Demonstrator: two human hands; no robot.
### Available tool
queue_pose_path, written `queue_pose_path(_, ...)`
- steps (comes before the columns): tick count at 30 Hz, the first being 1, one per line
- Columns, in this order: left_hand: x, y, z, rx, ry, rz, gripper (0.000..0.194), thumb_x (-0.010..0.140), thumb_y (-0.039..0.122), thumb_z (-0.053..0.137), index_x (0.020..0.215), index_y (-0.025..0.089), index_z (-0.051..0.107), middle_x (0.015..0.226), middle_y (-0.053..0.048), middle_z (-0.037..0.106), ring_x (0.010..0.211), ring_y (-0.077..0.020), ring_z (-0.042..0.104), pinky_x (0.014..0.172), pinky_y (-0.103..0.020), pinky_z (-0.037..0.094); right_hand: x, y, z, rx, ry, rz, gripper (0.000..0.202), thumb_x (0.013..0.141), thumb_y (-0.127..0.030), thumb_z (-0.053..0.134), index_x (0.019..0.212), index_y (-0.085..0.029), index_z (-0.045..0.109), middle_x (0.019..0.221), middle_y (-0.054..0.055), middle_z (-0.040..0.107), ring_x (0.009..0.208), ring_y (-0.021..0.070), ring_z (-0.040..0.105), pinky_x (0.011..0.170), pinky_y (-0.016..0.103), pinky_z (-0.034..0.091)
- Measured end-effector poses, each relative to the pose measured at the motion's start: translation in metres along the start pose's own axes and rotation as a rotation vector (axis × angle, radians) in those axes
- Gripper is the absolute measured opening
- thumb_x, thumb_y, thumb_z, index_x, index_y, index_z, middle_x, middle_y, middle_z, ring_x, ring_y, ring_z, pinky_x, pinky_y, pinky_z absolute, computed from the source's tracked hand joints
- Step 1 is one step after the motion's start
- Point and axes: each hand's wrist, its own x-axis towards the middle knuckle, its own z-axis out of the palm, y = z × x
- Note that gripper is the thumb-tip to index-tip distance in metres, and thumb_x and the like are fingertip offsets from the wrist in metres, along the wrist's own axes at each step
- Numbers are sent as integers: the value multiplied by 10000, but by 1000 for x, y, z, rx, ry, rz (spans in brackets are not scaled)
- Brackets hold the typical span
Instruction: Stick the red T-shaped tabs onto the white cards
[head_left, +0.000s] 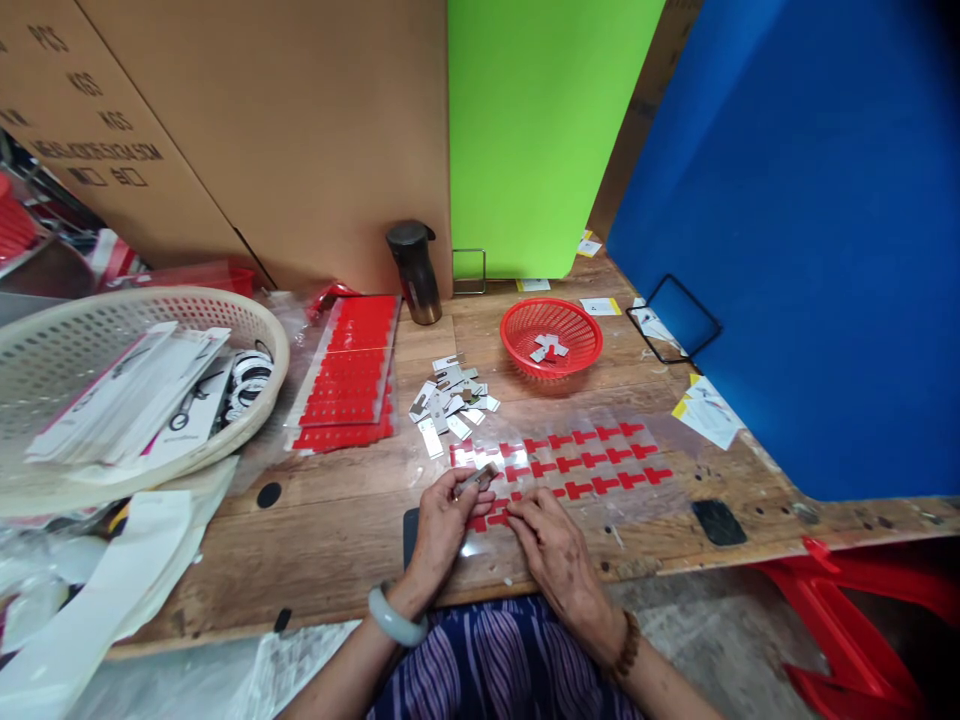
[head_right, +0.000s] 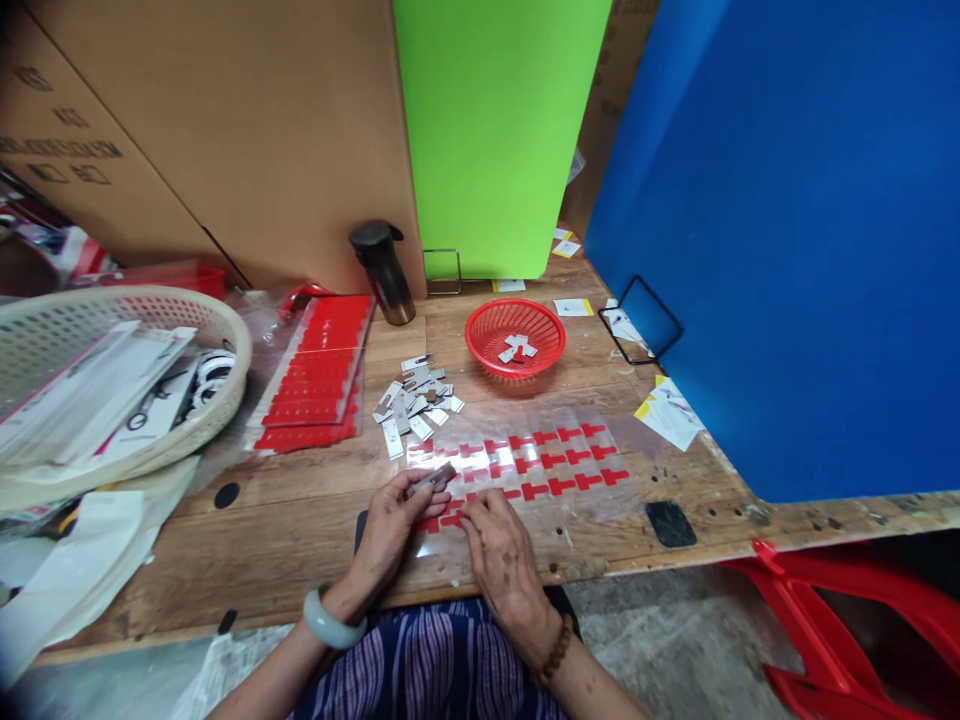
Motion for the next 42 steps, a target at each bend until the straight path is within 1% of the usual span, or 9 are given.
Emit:
queue_pose_path(8,1,0,1,7,5,16,367,702,300,728,969,86,594,859,-110,734,701,-190,713,693,-280,570,5,-5,-4,7,-39,6,150,917,-160,416,818,-217,514,826,38,511,785,187,507,738,342,430)
queue_pose_path(14,1,0,1,9,29,9,354,709,285,729,975,87,603,809,-101,737,696,-191,716,693,-273,570,4,-3,-16,184,-210,51,137,895,-155,459,774,-208,496,838,16,508,832,169,503,778,314,409)
queue_pose_path(18,3,4,0,-15,16,-25,290,729,212,717,964,86,604,806,-101,735,688,-178,714,673,-247,569,5,-3,-28,353,-284,92,143,891,-208,482,749,-203,498,837,12,525,825,159,517,783,294,410)
queue_pose_path(21,3,12,-1,-73,-7,-119,209,760,138,676,947,82,604,813,-108,731,662,-159,708,651,-223,568,9,-5,-36,430,-241,158,103,870,-255,501,783,-203,516,838,14,550,813,159,528,764,287,413)
queue_pose_path(25,-4,25,-2,-76,-115,-270,163,798,92,616,958,63,613,821,-138,728,620,-141,698,617,-200,564,19,-10,-41,423,-84,264,110,799,-284,577,748,-203,524,752,-6,552,736,153,526,703,278,411)
queue_pose_path(29,-13,35,-1,-58,-184,-305,223,818,75,579,1038,48,605,801,-145,728,614,-137,697,629,-200,565,32,-16,-37,391,7,237,105,781,-263,579,711,-203,528,716,-16,559,694,142,531,671,266,416)
queue_pose_path(32,-17,39,0,-48,-214,-311,268,804,69,589,1070,39,603,802,-148,727,634,-147,702,649,-208,566,39,-21,-36,363,-11,189,96,782,-245,568,708,-204,524,705,-21,567,675,135,531,653,257,420)
queue_pose_path(37,-21,46,-2,-64,-252,-351,318,749,53,628,1067,48,619,802,-129,726,585,-137,689,585,-198,561,41,-32,-37,319,-83,138,88,793,-149,526,725,-204,517,694,-33,550,658,121,516,623,237,407)
queue_pose_path(42,-21,47,-2,-56,-266,-357,327,723,71,660,1049,53,631,759,-120,725,571,-139,683,581,-206,562,40,-34,-36,320,-89,126,112,790,-112,507,727,-205,501,697,-34,535,658,120,508,612,234,398)
